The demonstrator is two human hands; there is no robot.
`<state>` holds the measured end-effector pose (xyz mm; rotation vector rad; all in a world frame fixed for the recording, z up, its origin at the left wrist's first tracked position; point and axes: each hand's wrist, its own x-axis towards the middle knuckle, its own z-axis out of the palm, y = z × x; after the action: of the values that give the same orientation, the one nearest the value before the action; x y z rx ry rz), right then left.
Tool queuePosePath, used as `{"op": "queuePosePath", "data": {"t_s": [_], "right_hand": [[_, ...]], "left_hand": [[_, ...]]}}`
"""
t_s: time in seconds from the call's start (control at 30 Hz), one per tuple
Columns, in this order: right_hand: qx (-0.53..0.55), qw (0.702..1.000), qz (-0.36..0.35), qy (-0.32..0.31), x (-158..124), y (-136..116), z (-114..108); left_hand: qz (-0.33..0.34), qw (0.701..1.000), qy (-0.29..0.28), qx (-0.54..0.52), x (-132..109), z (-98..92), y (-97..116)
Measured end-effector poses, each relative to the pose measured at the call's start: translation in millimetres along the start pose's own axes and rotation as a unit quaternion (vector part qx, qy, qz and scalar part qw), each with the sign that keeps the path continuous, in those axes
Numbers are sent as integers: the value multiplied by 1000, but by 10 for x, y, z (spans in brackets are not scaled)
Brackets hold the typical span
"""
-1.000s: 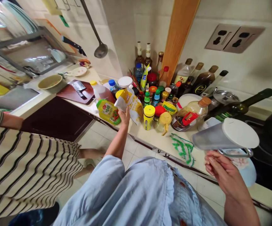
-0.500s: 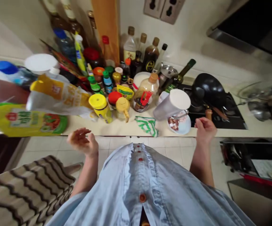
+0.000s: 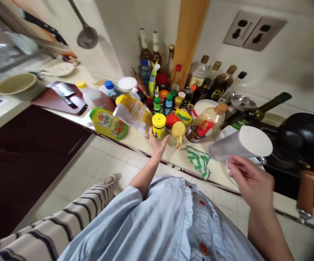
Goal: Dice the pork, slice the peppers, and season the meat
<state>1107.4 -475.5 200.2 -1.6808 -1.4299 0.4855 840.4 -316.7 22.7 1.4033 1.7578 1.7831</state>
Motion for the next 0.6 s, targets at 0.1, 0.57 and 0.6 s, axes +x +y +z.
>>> {"op": "queuePosePath", "data": {"t_s": [0.1, 0.57, 0.6], "right_hand": [[-43, 977, -163, -133, 398, -528, 618], [-378, 776, -326, -386, 905, -1561, 1487], [-397, 771, -318, -384, 848, -1583, 1488]], "left_hand": [[-32, 999, -7, 7, 78, 27, -12], [81, 977, -93, 172, -160, -890, 164], [89, 974, -97, 185, -160, -946, 196]]}}
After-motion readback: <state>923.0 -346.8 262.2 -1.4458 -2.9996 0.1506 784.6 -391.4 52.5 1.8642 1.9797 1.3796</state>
